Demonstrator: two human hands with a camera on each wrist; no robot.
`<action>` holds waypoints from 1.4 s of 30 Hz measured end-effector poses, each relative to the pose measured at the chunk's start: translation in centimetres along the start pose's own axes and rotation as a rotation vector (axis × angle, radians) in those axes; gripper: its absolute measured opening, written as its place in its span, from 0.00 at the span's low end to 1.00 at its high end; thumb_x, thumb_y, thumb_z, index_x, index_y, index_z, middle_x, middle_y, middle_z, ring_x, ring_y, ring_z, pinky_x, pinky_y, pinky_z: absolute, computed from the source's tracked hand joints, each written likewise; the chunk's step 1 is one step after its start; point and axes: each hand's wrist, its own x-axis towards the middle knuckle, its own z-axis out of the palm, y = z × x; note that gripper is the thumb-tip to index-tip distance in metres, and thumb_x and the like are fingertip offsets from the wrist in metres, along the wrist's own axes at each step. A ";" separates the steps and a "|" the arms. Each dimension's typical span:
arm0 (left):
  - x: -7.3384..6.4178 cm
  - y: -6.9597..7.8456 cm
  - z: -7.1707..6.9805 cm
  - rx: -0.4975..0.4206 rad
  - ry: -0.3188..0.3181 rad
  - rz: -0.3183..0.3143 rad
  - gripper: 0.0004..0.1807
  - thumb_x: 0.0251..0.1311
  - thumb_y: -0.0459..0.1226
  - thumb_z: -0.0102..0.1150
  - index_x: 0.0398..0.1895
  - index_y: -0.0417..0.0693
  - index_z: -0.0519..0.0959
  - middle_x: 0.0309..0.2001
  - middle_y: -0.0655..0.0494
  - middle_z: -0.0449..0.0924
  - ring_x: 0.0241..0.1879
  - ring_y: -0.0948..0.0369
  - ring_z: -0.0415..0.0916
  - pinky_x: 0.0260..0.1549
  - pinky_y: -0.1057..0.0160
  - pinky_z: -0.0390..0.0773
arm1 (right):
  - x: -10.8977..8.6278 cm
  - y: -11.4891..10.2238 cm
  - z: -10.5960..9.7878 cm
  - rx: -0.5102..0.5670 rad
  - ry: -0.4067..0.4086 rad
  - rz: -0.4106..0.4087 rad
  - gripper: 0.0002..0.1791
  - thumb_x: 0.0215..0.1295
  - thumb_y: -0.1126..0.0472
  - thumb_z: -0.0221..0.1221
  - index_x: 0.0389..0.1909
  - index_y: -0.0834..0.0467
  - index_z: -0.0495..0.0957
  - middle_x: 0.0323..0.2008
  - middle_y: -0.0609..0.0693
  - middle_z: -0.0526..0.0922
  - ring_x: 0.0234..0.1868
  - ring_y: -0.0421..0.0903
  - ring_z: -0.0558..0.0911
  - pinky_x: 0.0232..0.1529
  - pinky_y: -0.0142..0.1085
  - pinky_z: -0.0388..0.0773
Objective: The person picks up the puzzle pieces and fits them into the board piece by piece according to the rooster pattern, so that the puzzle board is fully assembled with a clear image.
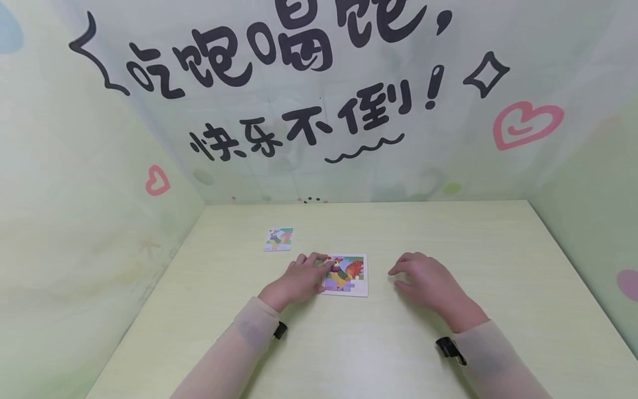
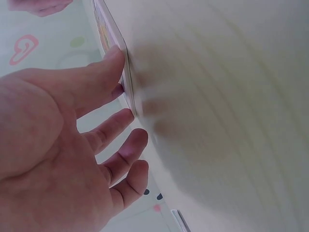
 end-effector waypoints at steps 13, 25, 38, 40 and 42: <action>0.1 -0.1 0.2 0.002 -0.004 -0.002 0.36 0.72 0.45 0.60 0.81 0.60 0.61 0.80 0.57 0.56 0.66 0.52 0.60 0.60 0.54 0.67 | -1.6 3.4 -0.8 -0.042 0.051 0.013 0.12 0.57 0.65 0.72 0.42 0.53 0.90 0.45 0.51 0.87 0.46 0.56 0.83 0.46 0.52 0.81; 0.4 0.0 0.2 0.017 -0.005 -0.007 0.36 0.72 0.45 0.60 0.81 0.59 0.62 0.80 0.56 0.56 0.68 0.51 0.60 0.62 0.52 0.68 | -2.6 5.4 -1.4 -0.085 0.025 0.048 0.09 0.58 0.62 0.73 0.41 0.54 0.90 0.43 0.52 0.88 0.47 0.59 0.83 0.49 0.56 0.81; 0.2 0.0 0.2 0.031 -0.006 -0.006 0.36 0.72 0.46 0.60 0.81 0.60 0.62 0.80 0.57 0.57 0.66 0.52 0.61 0.61 0.52 0.68 | -2.5 6.2 -1.4 -0.066 -0.024 0.056 0.14 0.57 0.62 0.74 0.45 0.56 0.91 0.42 0.52 0.89 0.44 0.56 0.85 0.46 0.53 0.83; 0.2 0.0 0.2 0.028 -0.006 -0.007 0.36 0.72 0.46 0.60 0.81 0.60 0.61 0.80 0.56 0.57 0.66 0.52 0.61 0.61 0.52 0.68 | -2.5 6.2 -1.4 -0.056 -0.023 0.061 0.13 0.57 0.62 0.74 0.45 0.55 0.91 0.41 0.50 0.89 0.43 0.54 0.85 0.46 0.52 0.83; 0.2 -0.1 0.2 0.026 -0.005 -0.007 0.36 0.72 0.46 0.60 0.81 0.60 0.62 0.80 0.57 0.57 0.67 0.52 0.61 0.62 0.52 0.68 | -2.5 6.3 -1.3 -0.049 -0.025 0.056 0.12 0.57 0.62 0.74 0.43 0.54 0.91 0.40 0.50 0.89 0.43 0.54 0.86 0.45 0.51 0.83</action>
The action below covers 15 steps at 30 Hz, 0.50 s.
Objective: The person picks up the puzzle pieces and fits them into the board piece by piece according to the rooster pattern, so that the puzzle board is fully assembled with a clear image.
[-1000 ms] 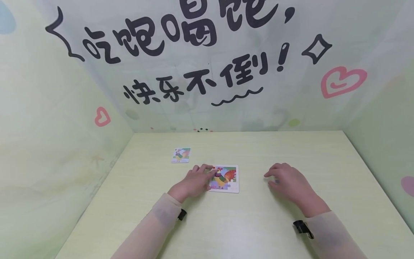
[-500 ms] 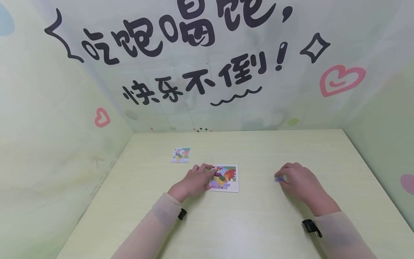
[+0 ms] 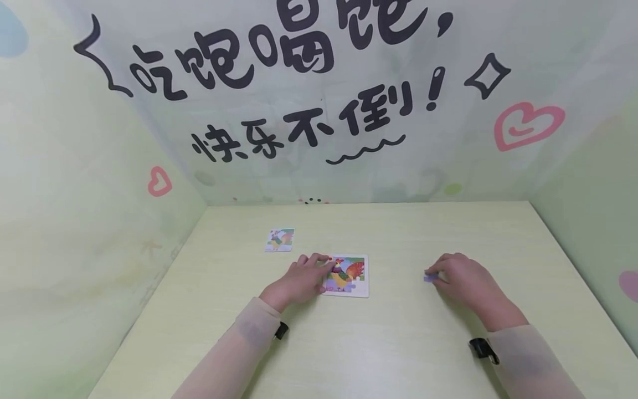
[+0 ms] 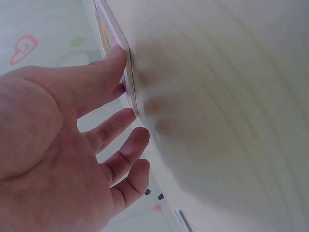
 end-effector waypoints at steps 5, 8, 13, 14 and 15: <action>-0.2 0.1 -0.1 0.003 -0.001 -0.001 0.35 0.72 0.45 0.61 0.80 0.61 0.63 0.79 0.57 0.58 0.69 0.52 0.60 0.62 0.52 0.68 | 0.0 0.2 0.0 -0.023 0.013 -0.031 0.08 0.56 0.60 0.75 0.38 0.51 0.92 0.39 0.48 0.90 0.42 0.53 0.86 0.45 0.50 0.83; -0.2 0.1 -0.1 0.003 0.002 -0.001 0.35 0.72 0.45 0.60 0.80 0.61 0.63 0.79 0.58 0.58 0.70 0.52 0.60 0.63 0.52 0.68 | -0.1 0.1 -0.1 -0.030 0.022 -0.035 0.08 0.55 0.60 0.76 0.37 0.50 0.92 0.38 0.47 0.90 0.41 0.52 0.86 0.44 0.50 0.83; -0.2 0.0 0.0 0.002 0.007 0.002 0.34 0.73 0.45 0.60 0.80 0.61 0.63 0.79 0.58 0.58 0.70 0.52 0.60 0.63 0.52 0.67 | -0.2 0.0 0.0 -0.019 0.017 -0.022 0.07 0.55 0.60 0.76 0.36 0.51 0.92 0.38 0.48 0.90 0.40 0.53 0.86 0.43 0.51 0.83; -0.2 0.0 0.1 0.000 0.007 0.003 0.34 0.73 0.45 0.60 0.80 0.61 0.63 0.79 0.58 0.57 0.70 0.52 0.60 0.63 0.52 0.67 | -0.2 0.0 0.0 -0.018 0.021 -0.019 0.07 0.55 0.60 0.76 0.36 0.51 0.92 0.38 0.47 0.90 0.41 0.53 0.86 0.43 0.51 0.83; -0.2 -0.1 0.1 0.002 0.008 0.003 0.34 0.73 0.45 0.60 0.80 0.61 0.63 0.79 0.58 0.57 0.70 0.52 0.60 0.63 0.52 0.67 | -0.2 -0.1 0.0 -0.014 0.025 -0.018 0.07 0.56 0.59 0.75 0.36 0.51 0.92 0.38 0.47 0.90 0.41 0.53 0.86 0.43 0.51 0.83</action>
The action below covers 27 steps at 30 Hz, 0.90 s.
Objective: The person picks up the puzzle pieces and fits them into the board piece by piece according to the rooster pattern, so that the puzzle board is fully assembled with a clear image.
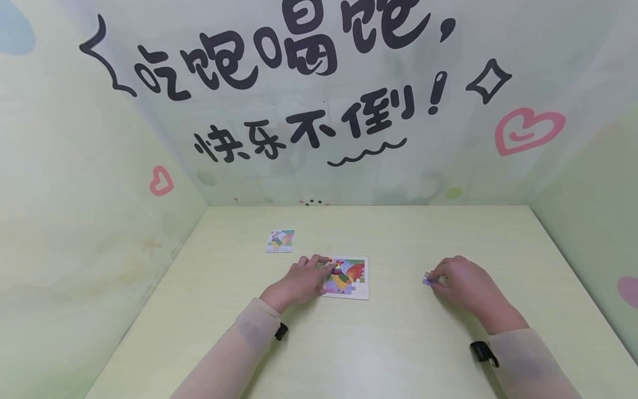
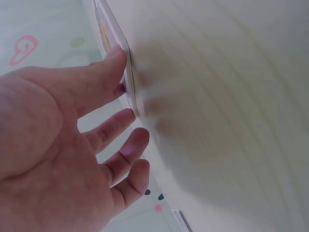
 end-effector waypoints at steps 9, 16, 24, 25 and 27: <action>2.1 0.9 0.4 -0.011 0.033 -0.037 0.35 0.73 0.45 0.59 0.81 0.60 0.62 0.80 0.57 0.57 0.70 0.51 0.59 0.64 0.51 0.67 | 2.0 2.3 -0.4 0.015 0.002 -0.023 0.08 0.58 0.58 0.74 0.39 0.49 0.92 0.40 0.49 0.91 0.40 0.51 0.86 0.39 0.49 0.82; 2.4 0.9 0.2 -0.002 0.042 -0.033 0.35 0.72 0.45 0.60 0.80 0.60 0.63 0.79 0.57 0.58 0.67 0.52 0.61 0.61 0.53 0.68 | 2.2 1.9 -0.5 0.003 0.020 -0.024 0.08 0.59 0.58 0.74 0.39 0.47 0.92 0.40 0.48 0.91 0.40 0.48 0.85 0.38 0.45 0.81; 1.7 0.4 -0.1 -0.021 0.022 -0.010 0.35 0.72 0.44 0.61 0.80 0.59 0.63 0.79 0.55 0.58 0.67 0.51 0.61 0.62 0.52 0.67 | 1.7 0.3 -0.3 0.012 0.029 -0.019 0.08 0.57 0.58 0.74 0.39 0.48 0.92 0.40 0.47 0.91 0.42 0.51 0.86 0.41 0.48 0.82; 1.6 0.3 -0.2 -0.019 0.020 -0.007 0.35 0.72 0.44 0.60 0.80 0.59 0.63 0.79 0.55 0.58 0.68 0.51 0.61 0.62 0.52 0.68 | 1.6 0.1 -0.2 0.012 0.031 -0.020 0.08 0.57 0.58 0.74 0.39 0.48 0.92 0.40 0.46 0.91 0.42 0.51 0.86 0.42 0.48 0.83; 1.4 0.2 -0.3 -0.019 0.014 -0.002 0.35 0.73 0.44 0.60 0.80 0.59 0.63 0.79 0.55 0.58 0.68 0.51 0.60 0.62 0.51 0.67 | 1.5 -0.3 -0.1 0.010 0.034 -0.022 0.08 0.57 0.58 0.75 0.39 0.47 0.92 0.40 0.46 0.91 0.42 0.51 0.86 0.42 0.49 0.83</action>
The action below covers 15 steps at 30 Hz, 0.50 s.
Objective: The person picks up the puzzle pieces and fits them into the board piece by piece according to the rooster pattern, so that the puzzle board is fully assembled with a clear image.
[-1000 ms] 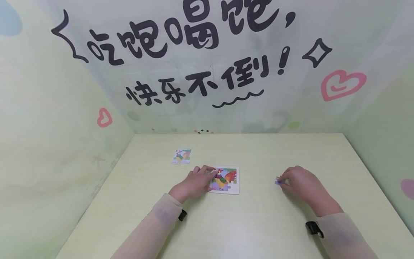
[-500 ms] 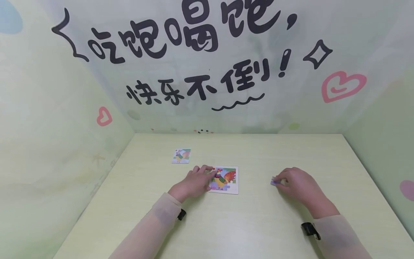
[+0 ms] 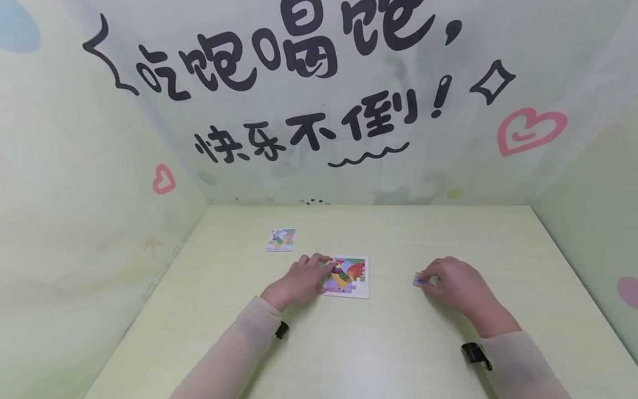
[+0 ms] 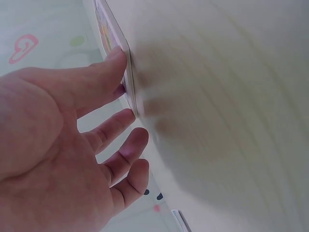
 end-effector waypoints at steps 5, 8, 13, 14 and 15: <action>-0.1 -0.1 0.2 0.001 0.005 0.004 0.35 0.72 0.45 0.60 0.80 0.59 0.63 0.79 0.56 0.58 0.69 0.51 0.60 0.64 0.50 0.67 | -0.1 -0.7 0.2 0.002 0.008 -0.006 0.08 0.57 0.59 0.74 0.39 0.46 0.92 0.39 0.44 0.91 0.42 0.49 0.86 0.43 0.48 0.83; -0.2 -0.2 0.3 0.002 0.003 0.001 0.35 0.72 0.45 0.61 0.80 0.60 0.62 0.79 0.56 0.58 0.69 0.51 0.60 0.63 0.51 0.67 | -0.1 -1.2 0.2 -0.004 0.012 -0.016 0.08 0.58 0.59 0.74 0.39 0.46 0.92 0.39 0.44 0.91 0.41 0.49 0.86 0.41 0.47 0.82; -0.9 -0.3 0.4 0.009 0.000 0.005 0.36 0.72 0.45 0.61 0.80 0.61 0.62 0.79 0.57 0.58 0.69 0.52 0.60 0.64 0.52 0.67 | -0.4 -2.4 0.3 -0.015 0.031 -0.030 0.08 0.57 0.60 0.75 0.38 0.47 0.92 0.39 0.44 0.91 0.41 0.49 0.87 0.42 0.48 0.83; -1.0 -0.3 0.4 0.007 0.000 0.007 0.36 0.72 0.45 0.62 0.80 0.60 0.62 0.79 0.57 0.58 0.69 0.52 0.60 0.64 0.52 0.67 | -0.4 -2.7 0.4 -0.017 0.036 -0.031 0.09 0.56 0.60 0.75 0.38 0.47 0.92 0.39 0.44 0.90 0.42 0.49 0.87 0.43 0.48 0.83; -1.2 -0.3 0.4 0.008 0.000 0.009 0.36 0.72 0.45 0.61 0.80 0.60 0.62 0.79 0.57 0.58 0.69 0.52 0.60 0.64 0.51 0.67 | -0.5 -3.0 0.5 -0.018 0.039 -0.032 0.09 0.56 0.61 0.75 0.38 0.47 0.92 0.39 0.44 0.90 0.42 0.49 0.87 0.43 0.49 0.83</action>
